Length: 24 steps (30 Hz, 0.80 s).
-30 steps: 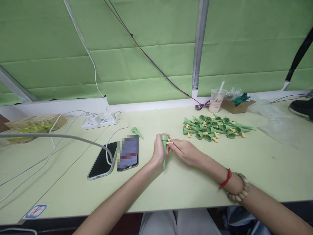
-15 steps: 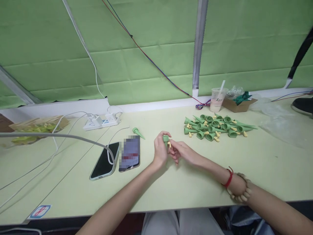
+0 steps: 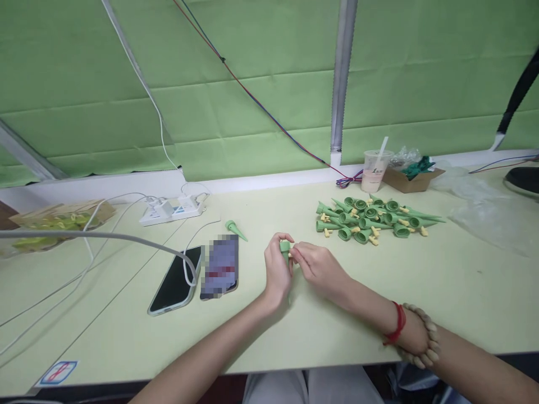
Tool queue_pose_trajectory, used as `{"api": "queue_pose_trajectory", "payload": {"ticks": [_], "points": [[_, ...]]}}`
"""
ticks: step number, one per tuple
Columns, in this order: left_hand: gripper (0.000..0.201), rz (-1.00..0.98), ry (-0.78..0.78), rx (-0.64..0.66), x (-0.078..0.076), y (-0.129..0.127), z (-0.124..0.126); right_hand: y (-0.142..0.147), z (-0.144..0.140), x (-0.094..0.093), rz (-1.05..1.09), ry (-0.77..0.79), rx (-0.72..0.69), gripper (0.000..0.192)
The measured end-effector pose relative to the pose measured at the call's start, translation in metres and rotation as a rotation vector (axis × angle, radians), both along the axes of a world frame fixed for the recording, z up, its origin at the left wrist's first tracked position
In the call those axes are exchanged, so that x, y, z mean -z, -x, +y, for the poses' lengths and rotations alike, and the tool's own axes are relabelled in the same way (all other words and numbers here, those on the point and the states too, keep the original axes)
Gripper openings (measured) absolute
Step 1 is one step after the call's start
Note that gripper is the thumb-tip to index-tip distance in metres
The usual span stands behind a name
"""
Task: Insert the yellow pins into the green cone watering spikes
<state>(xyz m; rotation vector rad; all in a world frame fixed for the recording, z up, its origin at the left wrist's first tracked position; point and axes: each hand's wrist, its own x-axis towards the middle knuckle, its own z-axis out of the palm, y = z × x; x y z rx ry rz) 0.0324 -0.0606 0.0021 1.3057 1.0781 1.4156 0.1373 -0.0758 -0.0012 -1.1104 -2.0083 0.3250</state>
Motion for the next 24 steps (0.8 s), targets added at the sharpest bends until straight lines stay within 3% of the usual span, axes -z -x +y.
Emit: {"api": "queue_pose_trajectory", "payload": {"ticks": [4,8,10,12,15,17,19,24], "points": [[0.018,0.024,-0.065,0.026,0.001,0.001,-0.005,0.006,-0.006,-0.003,0.299,0.276,-0.026,0.042],[0.035,0.018,-0.078,0.139,0.007,0.005,-0.005,0.009,-0.005,-0.008,0.582,0.765,-0.199,0.05],[0.041,0.03,-0.094,0.154,0.007,0.006,-0.003,0.008,-0.003,-0.011,0.602,0.892,-0.257,0.051],[0.038,0.056,-0.096,0.148,0.004,0.007,0.001,0.005,-0.001,-0.013,0.506,0.79,-0.214,0.052],[0.033,0.067,-0.048,0.134,-0.004,0.007,0.011,-0.003,0.001,-0.013,0.201,0.343,-0.034,0.048],[0.035,0.049,0.044,0.179,-0.008,0.008,0.018,-0.01,0.003,-0.012,-0.013,0.139,0.021,0.037],[0.039,0.045,0.154,0.27,-0.01,0.01,0.024,-0.015,0.007,-0.01,-0.158,0.085,-0.017,0.033],[0.046,0.117,0.278,0.375,-0.003,0.01,0.028,-0.02,0.012,-0.003,-0.303,0.028,-0.145,0.044]]}}
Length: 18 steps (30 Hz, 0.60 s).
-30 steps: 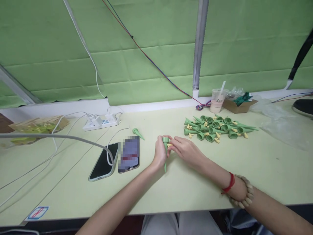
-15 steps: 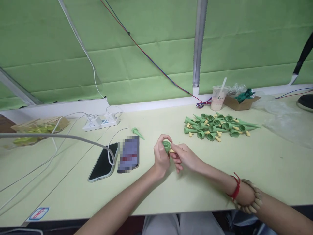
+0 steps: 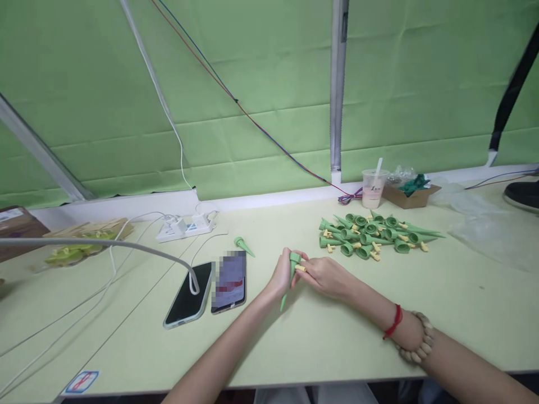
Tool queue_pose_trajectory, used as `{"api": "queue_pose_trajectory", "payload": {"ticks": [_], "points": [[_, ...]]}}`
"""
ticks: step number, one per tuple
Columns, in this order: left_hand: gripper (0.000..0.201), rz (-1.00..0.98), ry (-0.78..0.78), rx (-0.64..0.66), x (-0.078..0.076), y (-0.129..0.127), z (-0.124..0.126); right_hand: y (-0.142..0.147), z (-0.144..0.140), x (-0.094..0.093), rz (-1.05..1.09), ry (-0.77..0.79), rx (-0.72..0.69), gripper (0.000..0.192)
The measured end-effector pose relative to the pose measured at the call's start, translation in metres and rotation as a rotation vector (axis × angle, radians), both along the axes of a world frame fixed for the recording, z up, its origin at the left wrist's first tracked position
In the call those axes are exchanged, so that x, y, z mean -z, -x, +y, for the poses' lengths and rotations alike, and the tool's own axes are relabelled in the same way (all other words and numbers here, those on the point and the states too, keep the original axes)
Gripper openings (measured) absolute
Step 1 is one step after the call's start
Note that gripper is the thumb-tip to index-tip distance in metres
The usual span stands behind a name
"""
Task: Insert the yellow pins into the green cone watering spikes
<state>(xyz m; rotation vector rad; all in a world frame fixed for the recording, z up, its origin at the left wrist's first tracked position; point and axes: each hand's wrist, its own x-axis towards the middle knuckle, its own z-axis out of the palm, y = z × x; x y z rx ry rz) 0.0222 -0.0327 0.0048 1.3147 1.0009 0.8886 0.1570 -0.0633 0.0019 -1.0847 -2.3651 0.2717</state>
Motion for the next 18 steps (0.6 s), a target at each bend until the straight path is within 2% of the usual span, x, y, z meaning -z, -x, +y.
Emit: {"api": "queue_pose_trajectory", "payload": {"ticks": [2,4,7,9,11,13,15,18], "points": [[0.047,0.003,0.007,-0.03,0.004,-0.002,-0.003,0.005,-0.001,0.006,0.082,0.026,-0.064,0.049],[0.044,-0.012,-0.094,-0.119,0.007,-0.004,-0.007,0.015,-0.002,0.012,0.285,0.145,-0.052,0.053],[0.033,-0.116,-0.221,-0.254,0.005,-0.002,-0.01,0.03,-0.001,0.02,0.631,0.539,-0.088,0.055],[0.028,-0.153,-0.337,-0.368,0.0,0.005,-0.005,0.033,0.001,0.019,0.72,0.692,-0.142,0.056],[0.024,-0.178,-0.425,-0.513,-0.005,0.014,0.005,0.03,0.005,0.015,0.718,0.655,-0.121,0.055],[0.026,-0.22,-0.434,-0.629,-0.009,0.024,0.017,0.02,0.01,0.01,0.674,0.468,-0.013,0.045],[0.028,-0.288,-0.381,-0.691,-0.011,0.033,0.028,0.01,0.016,0.008,0.594,0.283,0.101,0.034],[0.028,-0.411,-0.239,-0.687,-0.011,0.038,0.036,0.001,0.03,0.013,0.418,0.108,0.117,0.021]]}}
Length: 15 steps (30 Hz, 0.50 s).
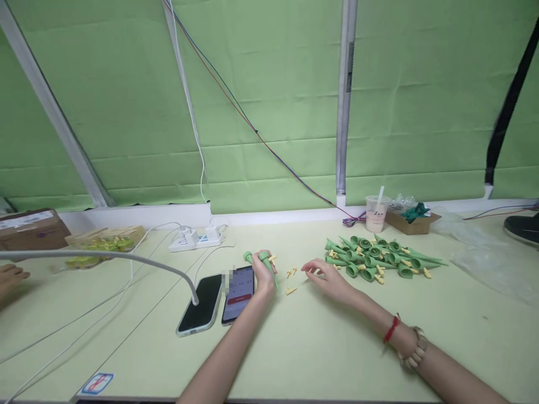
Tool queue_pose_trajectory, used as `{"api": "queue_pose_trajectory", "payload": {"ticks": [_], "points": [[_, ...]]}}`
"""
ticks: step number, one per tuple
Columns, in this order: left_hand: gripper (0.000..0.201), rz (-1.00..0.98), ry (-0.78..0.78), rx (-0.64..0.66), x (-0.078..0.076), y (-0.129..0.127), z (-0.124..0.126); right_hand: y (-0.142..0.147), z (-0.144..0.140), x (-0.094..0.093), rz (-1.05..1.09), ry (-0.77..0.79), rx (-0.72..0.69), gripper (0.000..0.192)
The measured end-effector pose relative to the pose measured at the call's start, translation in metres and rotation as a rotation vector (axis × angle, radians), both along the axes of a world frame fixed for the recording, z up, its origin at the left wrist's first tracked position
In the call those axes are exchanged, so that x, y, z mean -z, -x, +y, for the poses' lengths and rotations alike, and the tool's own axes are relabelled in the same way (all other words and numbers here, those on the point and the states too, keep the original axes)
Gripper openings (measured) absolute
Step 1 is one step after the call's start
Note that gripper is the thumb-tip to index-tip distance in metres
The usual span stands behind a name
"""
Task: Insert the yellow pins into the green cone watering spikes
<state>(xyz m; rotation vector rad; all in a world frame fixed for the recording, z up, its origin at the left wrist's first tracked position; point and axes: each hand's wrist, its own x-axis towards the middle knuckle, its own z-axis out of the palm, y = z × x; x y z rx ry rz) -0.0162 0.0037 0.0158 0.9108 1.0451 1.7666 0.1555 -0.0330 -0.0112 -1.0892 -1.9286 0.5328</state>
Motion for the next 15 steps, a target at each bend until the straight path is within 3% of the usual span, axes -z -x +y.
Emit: {"api": "queue_pose_trajectory", "payload": {"ticks": [5,9,12,15], "points": [[0.027,-0.051,0.033,0.204,0.0,-0.006,-0.004,0.01,0.037,0.016,-0.359,-0.249,-0.056,0.037],[0.031,-0.039,0.036,0.293,0.001,-0.007,-0.007,0.021,0.058,0.016,-0.5,-0.264,-0.083,0.026],[0.031,-0.058,0.048,0.303,0.003,-0.007,-0.008,0.021,0.054,0.012,-0.488,-0.238,-0.026,0.015],[0.031,-0.047,0.042,0.324,0.004,-0.01,-0.01,0.013,0.038,0.004,-0.28,-0.21,0.038,0.018]]}}
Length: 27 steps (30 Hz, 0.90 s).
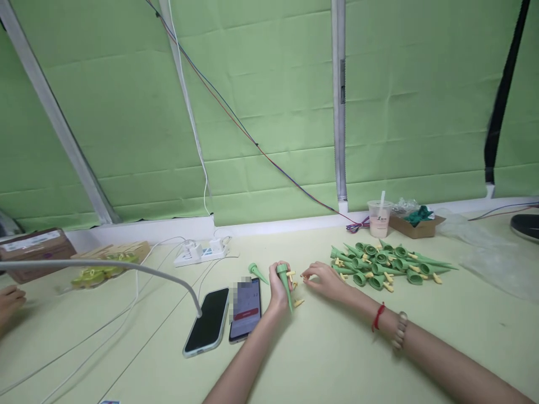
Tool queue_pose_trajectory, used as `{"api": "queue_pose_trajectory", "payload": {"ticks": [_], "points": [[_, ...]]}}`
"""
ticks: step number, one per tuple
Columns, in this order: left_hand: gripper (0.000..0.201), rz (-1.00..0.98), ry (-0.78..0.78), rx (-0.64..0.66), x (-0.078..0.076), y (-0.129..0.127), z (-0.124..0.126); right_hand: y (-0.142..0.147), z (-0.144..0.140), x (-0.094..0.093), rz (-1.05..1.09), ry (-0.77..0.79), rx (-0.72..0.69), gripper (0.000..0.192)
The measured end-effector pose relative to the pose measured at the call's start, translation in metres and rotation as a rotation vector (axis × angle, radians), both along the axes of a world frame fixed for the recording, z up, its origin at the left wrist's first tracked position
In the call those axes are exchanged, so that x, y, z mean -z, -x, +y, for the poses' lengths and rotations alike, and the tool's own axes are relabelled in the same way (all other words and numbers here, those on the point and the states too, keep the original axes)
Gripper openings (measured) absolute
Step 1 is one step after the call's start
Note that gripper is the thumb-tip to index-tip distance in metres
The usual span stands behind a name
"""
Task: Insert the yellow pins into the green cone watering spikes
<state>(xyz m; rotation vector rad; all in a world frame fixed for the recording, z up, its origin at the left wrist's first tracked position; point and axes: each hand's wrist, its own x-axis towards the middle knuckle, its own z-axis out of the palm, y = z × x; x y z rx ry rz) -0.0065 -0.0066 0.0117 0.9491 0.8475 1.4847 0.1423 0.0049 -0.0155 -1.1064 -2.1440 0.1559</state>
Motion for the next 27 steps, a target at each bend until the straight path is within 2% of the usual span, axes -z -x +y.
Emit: {"api": "queue_pose_trajectory", "payload": {"ticks": [5,12,17,22,25,27], "points": [[0.03,0.049,0.014,0.029,0.004,-0.009,-0.009,-0.019,-0.024,-0.011,0.355,0.088,-0.036,0.031],[0.031,0.074,0.079,0.062,0.009,-0.014,-0.014,-0.021,-0.038,-0.003,0.771,0.263,0.035,0.026],[0.028,0.035,0.086,0.077,0.008,-0.02,-0.018,-0.014,-0.056,-0.011,0.748,0.163,-0.03,0.015],[0.029,0.033,0.067,0.123,0.007,-0.023,-0.021,-0.015,-0.06,-0.013,0.684,0.119,-0.054,0.013],[0.03,0.103,-0.011,0.119,0.009,-0.023,-0.024,-0.014,-0.06,-0.011,0.663,0.121,-0.068,0.014],[0.03,0.219,-0.13,0.101,0.011,-0.022,-0.026,-0.012,-0.062,-0.01,0.649,0.138,-0.079,0.014]]}}
